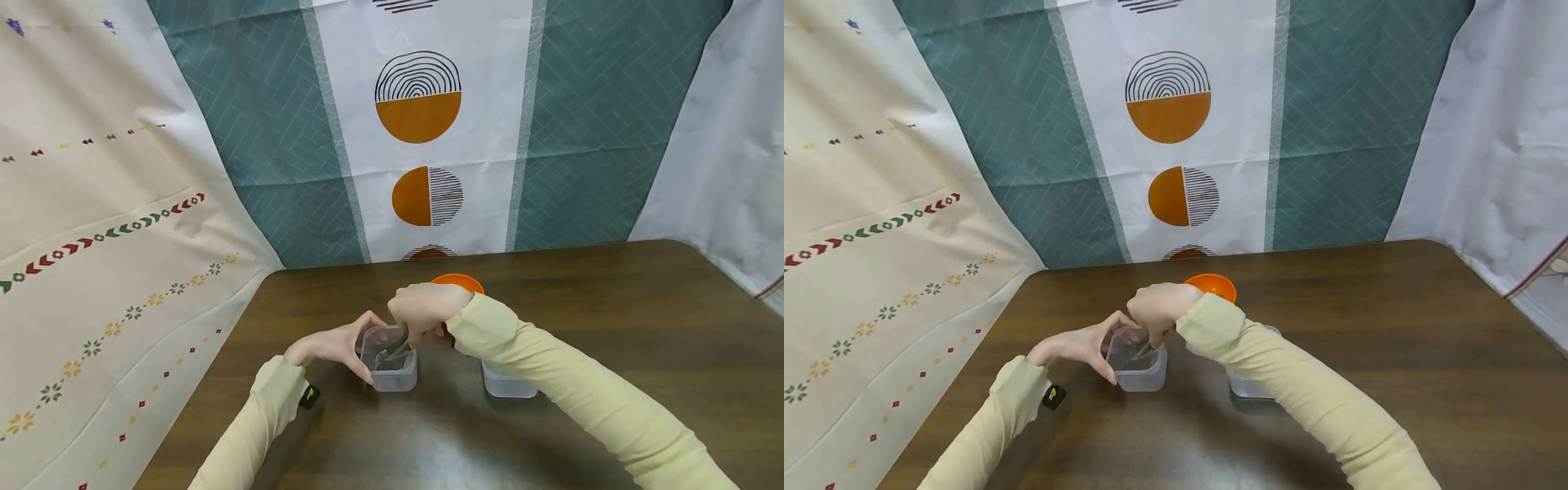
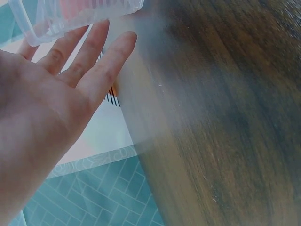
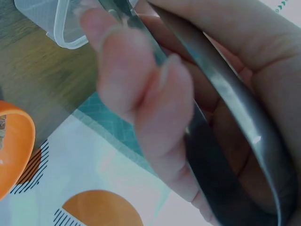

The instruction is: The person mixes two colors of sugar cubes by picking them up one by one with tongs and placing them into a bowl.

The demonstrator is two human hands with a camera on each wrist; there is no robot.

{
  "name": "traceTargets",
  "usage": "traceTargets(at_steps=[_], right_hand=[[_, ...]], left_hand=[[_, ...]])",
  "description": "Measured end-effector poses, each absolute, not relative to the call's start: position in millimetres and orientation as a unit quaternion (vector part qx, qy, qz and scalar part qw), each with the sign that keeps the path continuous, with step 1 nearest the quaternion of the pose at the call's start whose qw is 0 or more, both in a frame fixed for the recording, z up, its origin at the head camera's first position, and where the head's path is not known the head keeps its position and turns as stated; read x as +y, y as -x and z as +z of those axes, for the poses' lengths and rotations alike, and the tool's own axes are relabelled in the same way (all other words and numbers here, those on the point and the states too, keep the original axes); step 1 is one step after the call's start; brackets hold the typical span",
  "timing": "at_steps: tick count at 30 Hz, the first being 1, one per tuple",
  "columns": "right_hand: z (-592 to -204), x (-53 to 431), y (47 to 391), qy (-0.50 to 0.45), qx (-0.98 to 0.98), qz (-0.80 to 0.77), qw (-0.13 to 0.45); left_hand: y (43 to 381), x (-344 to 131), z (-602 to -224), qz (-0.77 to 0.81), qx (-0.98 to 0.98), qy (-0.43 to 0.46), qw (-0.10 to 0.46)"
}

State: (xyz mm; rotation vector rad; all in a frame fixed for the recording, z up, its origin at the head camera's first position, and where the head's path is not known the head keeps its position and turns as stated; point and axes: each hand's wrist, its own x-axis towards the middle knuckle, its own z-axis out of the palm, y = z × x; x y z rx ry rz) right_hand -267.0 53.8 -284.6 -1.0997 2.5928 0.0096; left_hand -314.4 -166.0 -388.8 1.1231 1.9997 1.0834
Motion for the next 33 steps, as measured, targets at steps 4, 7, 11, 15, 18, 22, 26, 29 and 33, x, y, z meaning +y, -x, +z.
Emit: traceTargets(at_steps=[4, 7, 11, 15, 18, 22, 26, 29, 33], right_hand=[[-281.8, 58.7, 266.7, 0.381, 0.910, -0.007, 0.162], [-280.1, 64.2, 266.5, 0.386, 0.909, -0.015, 0.156], [-276.8, 73.6, 266.0, 0.400, 0.903, -0.045, 0.152], [-271.4, 84.4, 265.7, 0.407, 0.896, -0.087, 0.156], [-267.6, 92.6, 266.1, 0.407, 0.891, -0.113, 0.163], [-264.5, 103.7, 269.0, 0.406, 0.888, -0.135, 0.166], [-263.6, 116.5, 274.0, 0.407, 0.884, -0.160, 0.165], [-263.9, 128.1, 278.8, 0.409, 0.881, -0.176, 0.158], [-264.6, 144.1, 286.9, 0.394, 0.887, -0.192, 0.144]], left_hand=[[315.0, -166.3, -389.1, 0.411, 0.749, -0.425, 0.300], [315.8, -166.3, -389.0, 0.409, 0.748, -0.428, 0.300], [316.6, -166.4, -389.0, 0.401, 0.754, -0.428, 0.297], [317.5, -165.9, -389.1, 0.397, 0.760, -0.421, 0.296], [317.9, -166.0, -389.5, 0.397, 0.762, -0.417, 0.298], [317.7, -166.4, -389.9, 0.391, 0.769, -0.413, 0.291], [316.5, -166.6, -389.4, 0.385, 0.778, -0.407, 0.284], [315.9, -166.7, -389.4, 0.384, 0.777, -0.409, 0.285], [315.9, -167.9, -389.9, 0.388, 0.774, -0.410, 0.288]])
